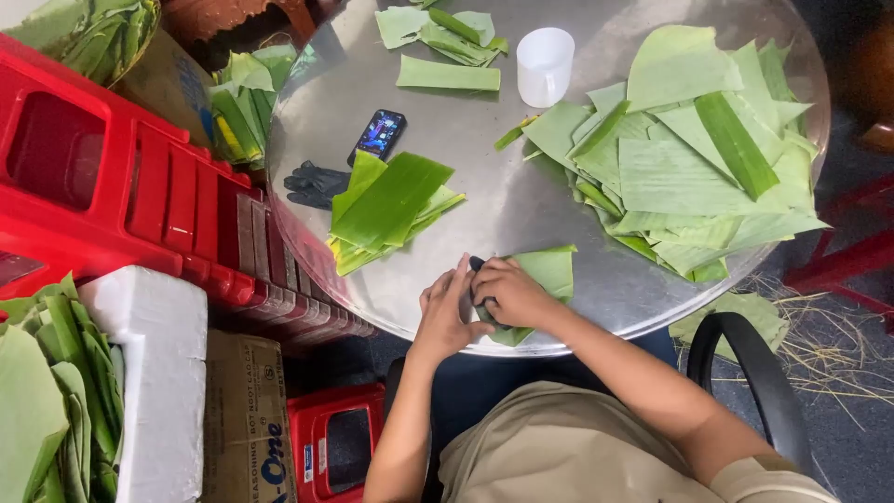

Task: Cleaning banana leaves by wiping them with a cloth and stacking them on a metal table.

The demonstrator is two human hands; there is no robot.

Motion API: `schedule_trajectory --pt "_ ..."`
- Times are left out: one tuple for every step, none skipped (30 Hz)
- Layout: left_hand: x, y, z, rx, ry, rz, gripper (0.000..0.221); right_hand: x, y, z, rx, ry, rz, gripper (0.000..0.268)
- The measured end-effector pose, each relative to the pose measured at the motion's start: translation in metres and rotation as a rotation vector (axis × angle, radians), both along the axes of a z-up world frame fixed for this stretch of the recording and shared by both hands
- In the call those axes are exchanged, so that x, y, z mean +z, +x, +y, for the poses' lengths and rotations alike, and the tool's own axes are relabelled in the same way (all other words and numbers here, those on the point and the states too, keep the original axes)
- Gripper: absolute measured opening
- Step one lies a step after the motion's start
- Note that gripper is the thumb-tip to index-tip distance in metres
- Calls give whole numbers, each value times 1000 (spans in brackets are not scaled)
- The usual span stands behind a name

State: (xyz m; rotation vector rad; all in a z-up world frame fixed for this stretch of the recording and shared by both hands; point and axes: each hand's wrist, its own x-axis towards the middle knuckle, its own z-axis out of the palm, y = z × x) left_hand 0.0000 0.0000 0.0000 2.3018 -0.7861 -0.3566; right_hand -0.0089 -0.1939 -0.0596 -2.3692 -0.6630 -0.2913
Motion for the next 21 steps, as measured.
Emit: schedule_trajectory --pt "1 -1 0 -1 0 1 130 -2 -1 0 -1 0 1 11" --pt "1 -2 0 14 11 -4 130 -4 -1 0 2 -2 -6 11" --pt "2 -3 -1 29 22 -11 130 -5 -1 0 4 -4 -14 12" --pt "3 -3 0 28 22 -11 130 -7 -1 1 3 -4 -14 12" --pt "3 -4 0 28 13 -4 129 -8 0 1 2 -8 -18 13" --pt "3 -5 1 28 4 2 129 -10 0 1 1 -12 -21 14" --pt "3 -5 0 28 4 3 129 -4 -4 1 1 -11 -20 14" --pt "3 -6 -1 35 -4 8 128 2 -7 2 -1 -15 -46 19" --pt "4 -5 -1 44 -13 12 128 8 -10 2 -2 -19 -73 26" --pt "3 -7 0 46 -14 12 128 4 -11 4 0 -20 -74 26" --pt "3 -7 -1 45 -24 -2 128 2 -11 5 -25 -65 -80 25" --pt "2 -7 -1 43 -34 -15 128 -1 -11 6 -50 -110 -87 25" --pt "-1 -8 -1 46 -35 -15 128 -6 -9 5 -48 -111 -87 25" --pt "-4 -8 -1 45 -23 -34 128 -10 -7 4 -56 -109 -77 20" --pt "-6 -7 -1 44 -9 -54 127 -14 -4 3 -65 -105 -68 17" --pt "-7 -7 0 45 -8 -56 127 -14 -3 3 -65 -104 -69 17" --pt "-8 -7 1 45 -16 -66 125 -15 -3 2 -43 -97 -49 16" --pt "-10 -8 1 45 -23 -76 122 -15 -4 1 -22 -90 -29 16" --pt "-11 -8 3 45 -21 -73 122 -14 -4 0 -22 -88 -27 16" --pt "-11 -9 4 36 -17 -78 121 -12 -4 -2 6 -74 -19 16" --pt "-11 -8 5 25 -15 -86 120 -10 -3 -4 32 -61 -13 16"
